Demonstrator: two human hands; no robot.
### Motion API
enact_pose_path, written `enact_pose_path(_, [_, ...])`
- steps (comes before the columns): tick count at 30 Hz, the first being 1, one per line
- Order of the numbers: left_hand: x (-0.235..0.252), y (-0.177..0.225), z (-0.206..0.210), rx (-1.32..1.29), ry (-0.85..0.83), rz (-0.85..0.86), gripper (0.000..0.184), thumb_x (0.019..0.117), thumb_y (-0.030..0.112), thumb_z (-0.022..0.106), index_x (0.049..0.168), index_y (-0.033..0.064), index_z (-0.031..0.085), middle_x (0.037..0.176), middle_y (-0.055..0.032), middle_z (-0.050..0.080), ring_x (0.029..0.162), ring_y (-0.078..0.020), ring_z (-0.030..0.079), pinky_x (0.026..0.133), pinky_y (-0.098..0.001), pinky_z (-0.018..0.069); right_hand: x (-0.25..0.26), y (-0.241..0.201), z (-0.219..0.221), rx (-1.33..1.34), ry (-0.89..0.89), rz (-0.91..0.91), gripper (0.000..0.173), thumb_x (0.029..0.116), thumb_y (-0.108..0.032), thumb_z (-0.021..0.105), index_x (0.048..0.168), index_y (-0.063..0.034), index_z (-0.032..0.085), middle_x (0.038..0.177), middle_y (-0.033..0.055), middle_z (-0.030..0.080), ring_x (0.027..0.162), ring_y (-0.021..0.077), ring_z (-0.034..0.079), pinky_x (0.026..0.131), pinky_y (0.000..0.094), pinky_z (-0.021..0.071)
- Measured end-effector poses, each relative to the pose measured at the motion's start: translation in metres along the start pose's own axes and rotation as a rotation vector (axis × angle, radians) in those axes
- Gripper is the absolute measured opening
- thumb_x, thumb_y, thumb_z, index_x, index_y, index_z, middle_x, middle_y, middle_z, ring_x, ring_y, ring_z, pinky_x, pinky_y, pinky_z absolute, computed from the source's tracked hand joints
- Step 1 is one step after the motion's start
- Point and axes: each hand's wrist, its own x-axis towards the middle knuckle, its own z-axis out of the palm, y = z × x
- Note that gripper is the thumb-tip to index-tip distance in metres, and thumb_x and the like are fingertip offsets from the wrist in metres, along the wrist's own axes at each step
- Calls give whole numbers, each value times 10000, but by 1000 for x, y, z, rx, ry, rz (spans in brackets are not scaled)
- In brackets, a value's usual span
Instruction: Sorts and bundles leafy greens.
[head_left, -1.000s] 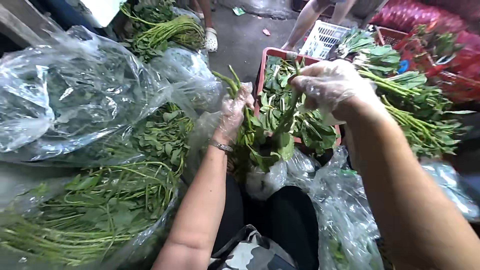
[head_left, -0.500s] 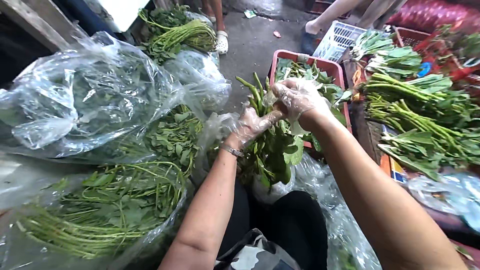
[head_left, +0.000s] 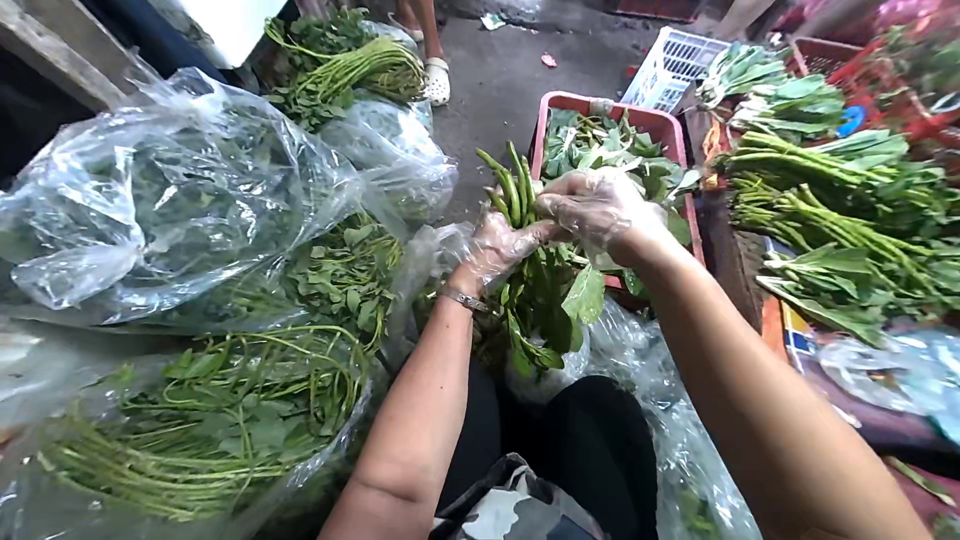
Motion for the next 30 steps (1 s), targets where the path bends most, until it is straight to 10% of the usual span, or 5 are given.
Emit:
enact_pose_path(12, [-5,13,7,386,21,-62,452,909,118,720,1272,-102,566,1165,-184,652,1081,-113,608,981,-241,465,-1,11,8,-22,111,-135,198,958,-143,682,1094,-2,646,877,65,693,734,98,667,718,318,578])
enact_pose_path(19, [-10,10,7,397,-29,-126,401,951,54,659,1283,-138,544,1196,-209,629,1106,-125,584,997,-233,448,11,6,3,-151,-166,-129,461,915,-218,707,1317,-19,601,1308,170,583,1169,247,587,979,439,496])
enact_pose_path(22, [-3,11,5,387,35,-90,338,952,92,665,1216,-111,606,1102,-180,669,1018,-122,626,940,-253,490,9,2,-6,200,-133,27,402,1008,-41,488,1402,-34,566,1285,84,648,1097,112,635,919,305,531])
enact_pose_path(26, [5,-8,-2,-12,85,20,427,869,80,720,1227,-39,522,868,31,610,752,5,601,695,-183,541,5,8,-21,269,130,148,554,1120,-467,198,1320,-128,588,1110,-1,681,946,100,654,797,322,536])
enact_pose_path(30, [1,0,14,279,81,-81,653,862,110,738,1403,-105,442,1218,-187,625,1080,-105,602,952,-253,490,14,11,4,-252,17,-3,559,952,-538,610,1246,-68,681,1167,156,675,1079,287,644,921,551,510])
